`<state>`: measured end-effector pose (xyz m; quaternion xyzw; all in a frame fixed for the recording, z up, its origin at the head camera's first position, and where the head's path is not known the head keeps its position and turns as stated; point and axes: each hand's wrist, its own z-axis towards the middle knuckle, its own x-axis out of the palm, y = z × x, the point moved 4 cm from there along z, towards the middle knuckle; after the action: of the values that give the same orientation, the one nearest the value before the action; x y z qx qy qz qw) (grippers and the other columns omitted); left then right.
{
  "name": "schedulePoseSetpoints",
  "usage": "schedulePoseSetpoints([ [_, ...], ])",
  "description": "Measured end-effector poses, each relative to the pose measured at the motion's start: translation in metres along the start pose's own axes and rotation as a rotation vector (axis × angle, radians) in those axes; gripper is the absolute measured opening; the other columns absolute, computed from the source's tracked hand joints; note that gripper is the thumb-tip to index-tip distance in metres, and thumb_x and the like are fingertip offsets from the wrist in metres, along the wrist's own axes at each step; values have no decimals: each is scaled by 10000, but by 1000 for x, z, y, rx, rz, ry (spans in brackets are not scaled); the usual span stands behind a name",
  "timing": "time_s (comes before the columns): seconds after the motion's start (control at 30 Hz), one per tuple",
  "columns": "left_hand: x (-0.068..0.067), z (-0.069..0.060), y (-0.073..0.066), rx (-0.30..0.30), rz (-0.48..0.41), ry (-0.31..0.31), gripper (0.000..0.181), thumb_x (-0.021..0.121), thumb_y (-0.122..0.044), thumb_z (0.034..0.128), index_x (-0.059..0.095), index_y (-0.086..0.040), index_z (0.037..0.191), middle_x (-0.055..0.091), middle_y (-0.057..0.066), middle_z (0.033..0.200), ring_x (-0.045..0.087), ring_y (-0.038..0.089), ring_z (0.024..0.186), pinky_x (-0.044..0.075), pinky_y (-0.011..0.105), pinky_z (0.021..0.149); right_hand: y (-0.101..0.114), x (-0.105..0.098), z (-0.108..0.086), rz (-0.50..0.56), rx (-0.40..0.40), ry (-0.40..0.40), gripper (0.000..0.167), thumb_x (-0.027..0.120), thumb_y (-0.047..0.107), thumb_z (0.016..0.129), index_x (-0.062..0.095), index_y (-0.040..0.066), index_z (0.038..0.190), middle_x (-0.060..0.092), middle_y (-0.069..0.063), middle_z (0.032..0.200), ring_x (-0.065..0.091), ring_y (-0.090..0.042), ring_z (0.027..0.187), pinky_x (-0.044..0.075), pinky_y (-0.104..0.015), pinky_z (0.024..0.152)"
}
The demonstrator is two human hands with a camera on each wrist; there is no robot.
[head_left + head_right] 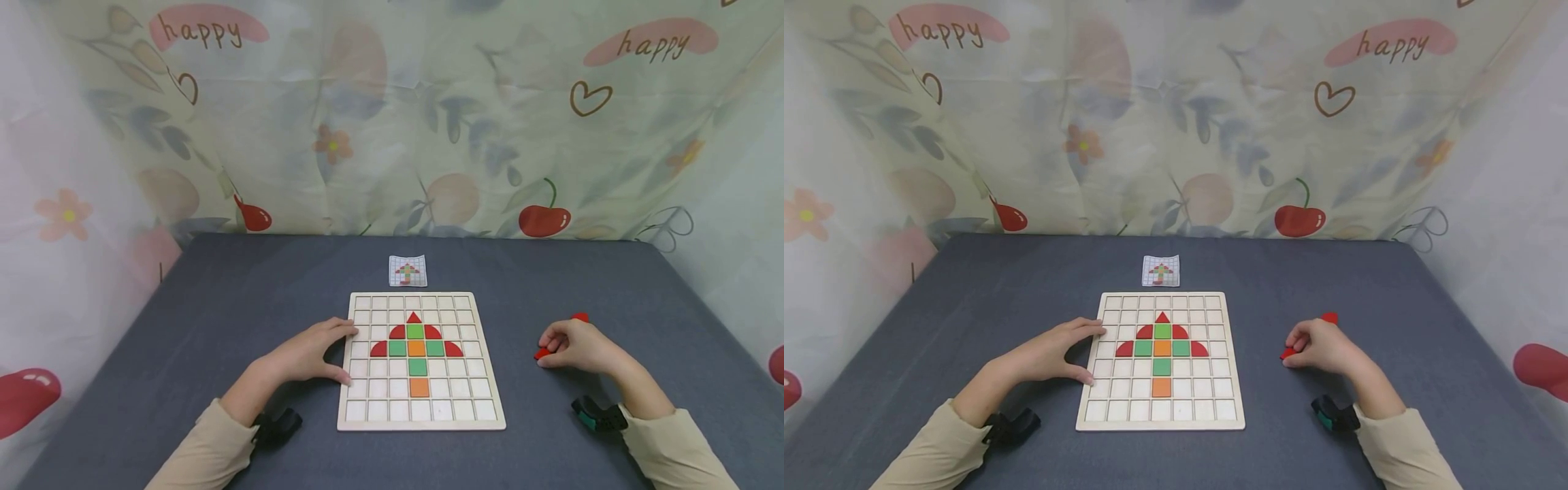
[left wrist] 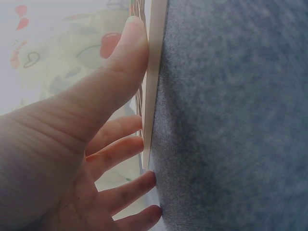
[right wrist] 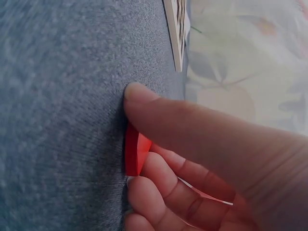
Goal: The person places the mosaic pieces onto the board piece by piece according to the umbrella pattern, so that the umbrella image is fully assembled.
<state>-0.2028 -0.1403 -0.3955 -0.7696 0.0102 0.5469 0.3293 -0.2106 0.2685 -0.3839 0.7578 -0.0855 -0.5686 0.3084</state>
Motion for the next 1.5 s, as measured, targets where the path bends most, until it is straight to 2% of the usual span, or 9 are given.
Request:
schedulePoseSetpoints([
  [0.23, 0, 0, 0, 1, 1, 0, 846, 785, -442, 689, 449, -73, 1372, 416, 119, 1425, 419, 281, 1287, 368, 465, 1053, 11, 1, 1, -23, -47, -36, 246, 770, 198, 744, 641, 38, 879, 631, -4, 798, 519, 15, 652, 463, -196, 599],
  [0.7, 0, 0, 0, -12, -9, 7, 836, 786, -433, 697, 445, -86, 1377, 405, 111, 1435, 405, 288, 1304, 364, 469, 1051, 52, 12, 6, 4, -115, -110, 234, 761, 221, 769, 668, 85, 935, 651, 10, 829, 528, -4, 683, 470, -198, 609],
  [0.97, -1, -1, 1, -8, -10, 8, 843, 785, -433, 697, 440, -79, 1380, 397, 120, 1441, 396, 296, 1309, 359, 476, 1055, 72, 24, 9, 32, -141, -109, 241, 774, 200, 754, 677, 89, 945, 630, 25, 790, 526, -12, 665, 473, -190, 597],
  [1.2, -1, -1, 1, -2, -5, 6, 846, 785, -437, 696, 441, -74, 1378, 403, 122, 1435, 405, 294, 1301, 362, 476, 1052, 87, 34, 10, 48, -229, -80, 252, 768, 165, 758, 674, 63, 968, 644, 9, 850, 532, -10, 704, 490, -186, 627],
  [1.5, -1, -1, -1, -2, -11, 7, 840, 788, -427, 695, 444, -74, 1375, 409, 122, 1430, 408, 290, 1300, 363, 471, 1053, 104, 50, 11, 72, -307, -40, 253, 759, 143, 764, 682, 65, 992, 615, 10, 824, 510, 7, 680, 479, -192, 619],
])
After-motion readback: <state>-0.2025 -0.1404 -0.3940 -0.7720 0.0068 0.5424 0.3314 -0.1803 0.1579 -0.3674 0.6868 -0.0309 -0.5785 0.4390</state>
